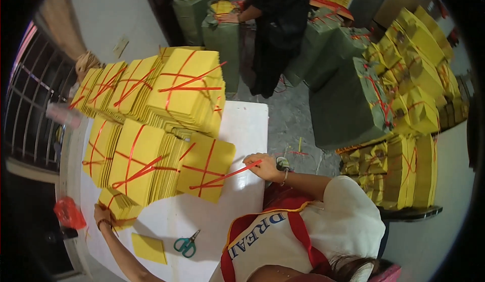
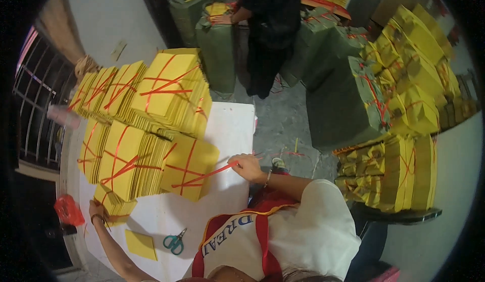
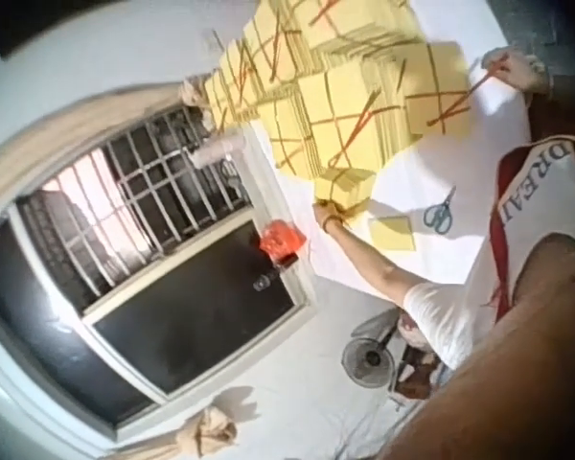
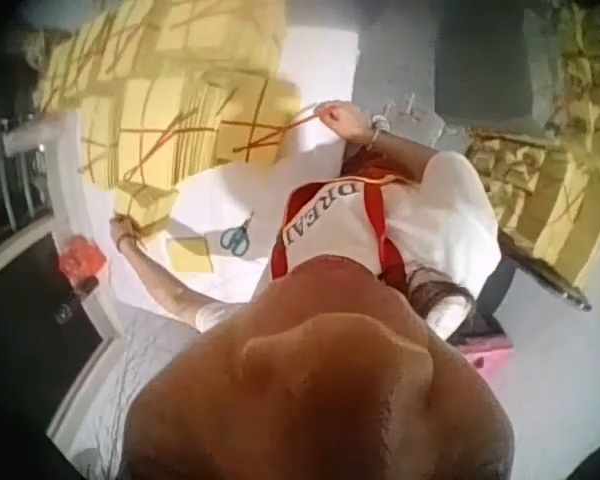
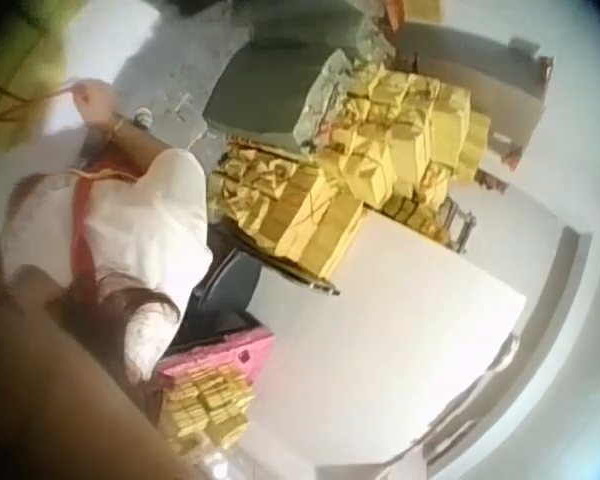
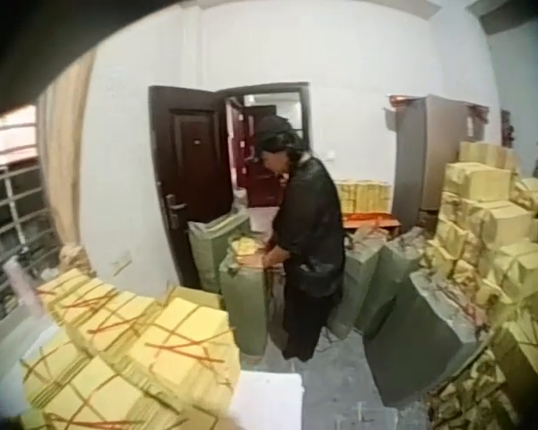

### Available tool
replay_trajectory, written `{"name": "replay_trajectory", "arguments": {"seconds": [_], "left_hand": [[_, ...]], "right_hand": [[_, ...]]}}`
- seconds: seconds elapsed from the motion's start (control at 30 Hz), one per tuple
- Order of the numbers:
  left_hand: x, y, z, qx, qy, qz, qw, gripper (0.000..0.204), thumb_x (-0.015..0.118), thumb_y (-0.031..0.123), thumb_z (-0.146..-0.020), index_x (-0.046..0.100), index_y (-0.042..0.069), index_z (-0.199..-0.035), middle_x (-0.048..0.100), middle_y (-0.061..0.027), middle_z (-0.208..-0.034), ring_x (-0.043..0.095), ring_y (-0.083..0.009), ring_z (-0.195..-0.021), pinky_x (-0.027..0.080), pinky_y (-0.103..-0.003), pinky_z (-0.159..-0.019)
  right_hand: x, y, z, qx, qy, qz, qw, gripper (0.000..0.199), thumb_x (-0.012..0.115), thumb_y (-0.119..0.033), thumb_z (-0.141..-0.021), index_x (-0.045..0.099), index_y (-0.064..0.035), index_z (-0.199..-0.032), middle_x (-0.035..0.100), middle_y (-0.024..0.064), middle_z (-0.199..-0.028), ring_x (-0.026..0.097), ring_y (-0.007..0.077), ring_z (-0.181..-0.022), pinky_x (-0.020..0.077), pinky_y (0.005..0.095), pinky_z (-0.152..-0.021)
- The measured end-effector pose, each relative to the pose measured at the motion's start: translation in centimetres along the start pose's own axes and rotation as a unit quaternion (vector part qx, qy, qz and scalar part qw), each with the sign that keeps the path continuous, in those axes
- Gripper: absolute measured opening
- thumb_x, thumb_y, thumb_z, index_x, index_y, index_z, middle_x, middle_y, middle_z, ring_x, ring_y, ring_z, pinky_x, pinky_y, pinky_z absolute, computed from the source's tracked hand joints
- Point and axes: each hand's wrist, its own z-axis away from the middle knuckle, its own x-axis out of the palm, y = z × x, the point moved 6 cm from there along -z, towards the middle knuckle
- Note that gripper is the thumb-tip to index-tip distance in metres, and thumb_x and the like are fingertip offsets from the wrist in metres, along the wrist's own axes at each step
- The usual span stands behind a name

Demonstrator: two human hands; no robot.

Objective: Bundling and tying stacks of yellow paper with red string.

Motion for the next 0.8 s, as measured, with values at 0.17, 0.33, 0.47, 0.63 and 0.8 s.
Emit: {"name": "replay_trajectory", "arguments": {"seconds": [0.17, 0.33, 0.47, 0.63, 0.8], "left_hand": [[0.2, 0.0, -1.1, -0.008, -0.049, -0.087, 0.995, 0.027, 0.053, 0.005, -0.066, 0.044, 0.002, -0.091, 0.06, -0.0186, -0.082, 0.057, -0.0365, -0.081, 0.045, -0.041, -0.07], [-0.9, 1.5, -0.2, 0.022, 0.023, -0.088, 0.996, 0.016, 0.051, 0.014, -0.071, 0.053, 0.001, -0.08, 0.06, -0.0196, -0.079, 0.058, -0.0358, -0.079, 0.045, -0.042, -0.069], [-0.8, 2.9, 0.7, 0.051, -0.013, -0.198, 0.979, 0.03, 0.046, 0.028, -0.08, 0.06, 0.001, -0.083, 0.059, -0.0217, -0.085, 0.058, -0.0348, -0.078, 0.046, -0.044, -0.069], [-5.7, 6.3, 4.8, 0.031, 0.081, -0.153, 0.984, 0.035, 0.052, 0.038, -0.075, 0.06, 0.004, -0.08, 0.058, -0.0195, -0.087, 0.055, -0.0338, -0.086, 0.044, -0.042, -0.073], [-11.4, 8.3, 11.7, -0.049, 0.056, -0.047, 0.996, 0.023, 0.051, 0.025, -0.069, 0.063, 0.008, -0.08, 0.062, -0.015, -0.078, 0.059, -0.0294, -0.076, 0.046, -0.039, -0.067]], "right_hand": [[-0.3, 0.0, 0.2, -0.001, 0.014, -0.008, 1.0, 0.013, 0.053, -0.02, -0.074, 0.059, -0.0146, -0.084, 0.059, 0.0045, -0.077, 0.055, 0.0232, -0.075, 0.042, 0.0362, -0.068], [-0.6, -0.4, 0.4, -0.03, 0.037, 0.009, 0.999, 0.01, 0.053, -0.017, -0.074, 0.059, -0.0133, -0.081, 0.058, 0.004, -0.075, 0.055, 0.023, -0.073, 0.0421, 0.0356, -0.066], [-0.4, 0.1, 0.3, -0.024, 0.049, -0.017, 0.998, 0.01, 0.056, -0.014, -0.073, 0.061, -0.0109, -0.08, 0.06, 0.0062, -0.076, 0.056, 0.0249, -0.072, 0.0437, 0.0357, -0.063], [0.0, 0.1, -0.1, -0.021, 0.003, -0.065, 0.998, 0.013, 0.056, -0.016, -0.074, 0.063, -0.0086, -0.083, 0.062, 0.0088, -0.082, 0.057, 0.0275, -0.075, 0.0449, 0.035, -0.066], [0.2, 0.1, -0.2, -0.032, -0.083, -0.043, 0.995, 0.013, 0.055, -0.015, -0.076, 0.062, -0.0068, -0.083, 0.061, 0.0104, -0.078, 0.057, 0.0269, -0.071, 0.0446, 0.0329, -0.065]]}}
